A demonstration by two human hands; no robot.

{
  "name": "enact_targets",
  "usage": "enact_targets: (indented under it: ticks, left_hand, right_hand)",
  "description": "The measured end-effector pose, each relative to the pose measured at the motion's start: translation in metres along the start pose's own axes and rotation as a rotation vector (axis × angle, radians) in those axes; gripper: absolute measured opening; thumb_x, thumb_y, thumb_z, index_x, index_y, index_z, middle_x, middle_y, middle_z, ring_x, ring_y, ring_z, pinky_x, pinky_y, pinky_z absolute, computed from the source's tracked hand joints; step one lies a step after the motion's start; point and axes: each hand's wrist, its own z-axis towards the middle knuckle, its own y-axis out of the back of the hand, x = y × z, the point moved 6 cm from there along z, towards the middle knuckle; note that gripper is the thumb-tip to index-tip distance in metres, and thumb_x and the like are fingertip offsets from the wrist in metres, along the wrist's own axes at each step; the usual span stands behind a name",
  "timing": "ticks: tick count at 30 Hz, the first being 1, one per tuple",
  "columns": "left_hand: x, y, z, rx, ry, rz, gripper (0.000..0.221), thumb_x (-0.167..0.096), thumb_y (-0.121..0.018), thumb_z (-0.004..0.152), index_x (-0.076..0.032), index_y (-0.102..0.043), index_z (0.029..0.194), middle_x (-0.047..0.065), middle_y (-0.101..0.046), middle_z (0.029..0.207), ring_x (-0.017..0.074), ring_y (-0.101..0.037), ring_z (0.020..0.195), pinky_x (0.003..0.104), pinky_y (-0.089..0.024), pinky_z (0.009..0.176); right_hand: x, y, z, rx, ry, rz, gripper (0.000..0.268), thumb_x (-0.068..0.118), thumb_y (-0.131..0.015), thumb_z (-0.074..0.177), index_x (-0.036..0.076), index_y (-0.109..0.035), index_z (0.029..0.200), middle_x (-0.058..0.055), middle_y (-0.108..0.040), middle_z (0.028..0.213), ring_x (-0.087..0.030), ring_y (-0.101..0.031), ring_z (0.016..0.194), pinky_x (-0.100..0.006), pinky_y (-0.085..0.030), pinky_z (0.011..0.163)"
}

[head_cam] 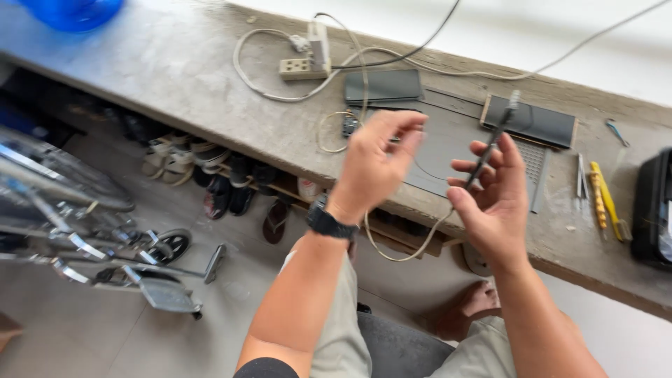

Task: Repairing a smartphone by manipulating internal components with tweezers and hands

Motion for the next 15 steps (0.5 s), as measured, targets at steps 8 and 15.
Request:
enact_targets:
  ticks: [8, 15]
  left_hand:
    - [0.149, 0.127, -0.034, 0.215, 0.102, 1.19, 0.063, 0.005, -0.064, 0.086, -0.029, -0.085, 0.135, 0.014, -0.055, 0.121, 0.043, -0.059, 0.103, 0.053, -0.064, 0.081]
    - [0.185, 0.128, -0.03, 0.31, 0.17, 1.041, 0.022, -0.009, -0.061, 0.109, -0.022, -0.077, 0.118, 0.018, -0.06, 0.119, 0.0494, -0.059, 0.116, 0.059, -0.062, 0.085]
  right_hand:
    - [0.035, -0.02, 0.001, 0.069, -0.093, -0.005, 0.088, -0.006, -0.066, 0.107, 0.02, -0.027, 0.181, -0.025, -0.049, 0.163, -0.04, -0.068, 0.136, -0.053, -0.066, 0.112]
    - [0.036, -0.032, 0.006, 0.035, -0.093, 0.046, 0.081, -0.007, -0.062, 0.111, 0.017, -0.028, 0.18, -0.028, -0.05, 0.161, -0.042, -0.067, 0.135, -0.055, -0.066, 0.107]
